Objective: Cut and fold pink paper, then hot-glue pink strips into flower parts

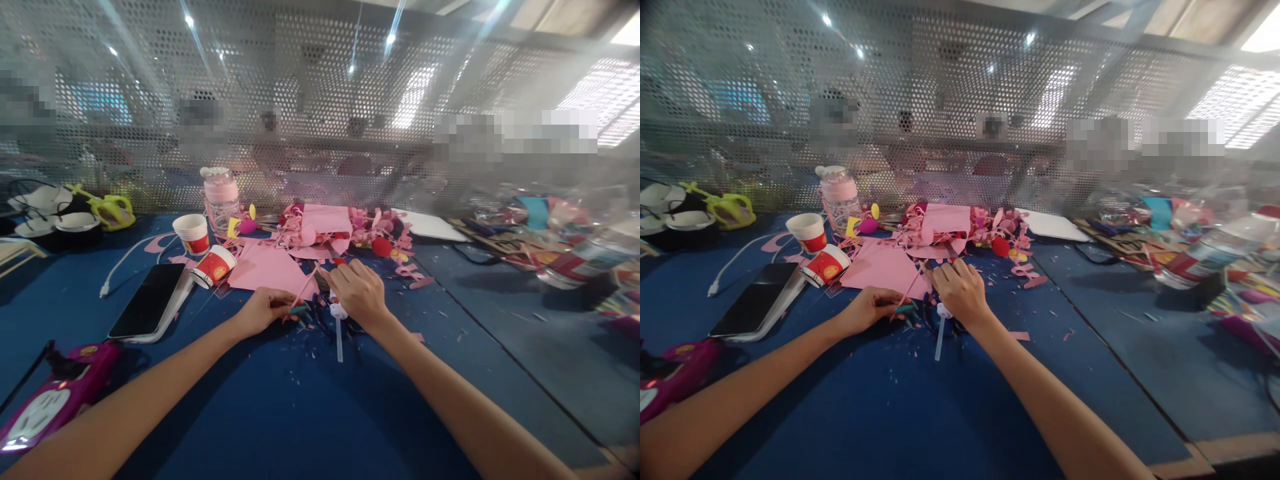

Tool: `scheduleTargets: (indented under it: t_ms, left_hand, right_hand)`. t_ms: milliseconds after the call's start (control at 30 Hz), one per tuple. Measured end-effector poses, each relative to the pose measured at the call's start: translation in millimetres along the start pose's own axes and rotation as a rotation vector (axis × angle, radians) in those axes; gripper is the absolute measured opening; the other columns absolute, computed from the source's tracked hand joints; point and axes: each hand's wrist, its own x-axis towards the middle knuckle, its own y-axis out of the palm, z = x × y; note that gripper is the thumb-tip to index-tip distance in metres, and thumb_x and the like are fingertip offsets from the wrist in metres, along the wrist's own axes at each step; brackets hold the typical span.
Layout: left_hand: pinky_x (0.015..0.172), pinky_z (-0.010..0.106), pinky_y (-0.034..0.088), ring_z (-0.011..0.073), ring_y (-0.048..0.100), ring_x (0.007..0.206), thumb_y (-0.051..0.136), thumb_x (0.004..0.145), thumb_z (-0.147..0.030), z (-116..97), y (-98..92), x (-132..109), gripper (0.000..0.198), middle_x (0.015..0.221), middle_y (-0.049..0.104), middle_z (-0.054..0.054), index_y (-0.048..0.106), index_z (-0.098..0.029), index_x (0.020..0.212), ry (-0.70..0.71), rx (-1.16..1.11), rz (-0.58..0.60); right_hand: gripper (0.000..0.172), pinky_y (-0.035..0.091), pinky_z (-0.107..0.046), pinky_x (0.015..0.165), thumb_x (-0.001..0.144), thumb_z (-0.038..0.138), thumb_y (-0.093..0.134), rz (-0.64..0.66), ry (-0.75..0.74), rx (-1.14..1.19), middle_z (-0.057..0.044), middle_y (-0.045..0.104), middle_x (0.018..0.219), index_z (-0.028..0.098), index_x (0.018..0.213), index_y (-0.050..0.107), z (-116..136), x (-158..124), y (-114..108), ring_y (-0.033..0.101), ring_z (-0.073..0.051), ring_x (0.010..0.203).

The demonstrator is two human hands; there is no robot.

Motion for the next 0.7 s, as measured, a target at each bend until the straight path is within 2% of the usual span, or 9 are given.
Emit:
scheduleTargets:
  t_ms: [333,700]
  left_hand:
    - [0.055,0.021,0.045,0.0174,0.065,0.068,0.07,0.062,-0.039,0.0,0.5,-0.2,0.039,0.08,0.069,0.007,0.067,-0.011,0.089,-0.007,-0.029,-0.005]
    - [0.055,0.02,0.044,0.016,0.064,0.067,0.07,0.064,-0.035,-1.0,1.2,-0.6,0.036,0.079,0.069,0.007,0.067,-0.011,0.09,-0.007,-0.027,-0.005]
  right_hand:
    - [0.037,0.024,-0.027,0.057,0.085,0.036,0.048,0.013,0.037,0.072,-0.001,0.049,0.051,0.018,0.053,0.05,-1.6,-1.0,0.4,0.038,-0.014,0.059]
    - [0.037,0.024,-0.027,0.056,0.086,0.033,0.048,0.021,0.023,0.027,0.0,0.049,0.05,0.018,0.052,0.049,-1.0,0.8,-0.8,0.038,-0.013,0.057]
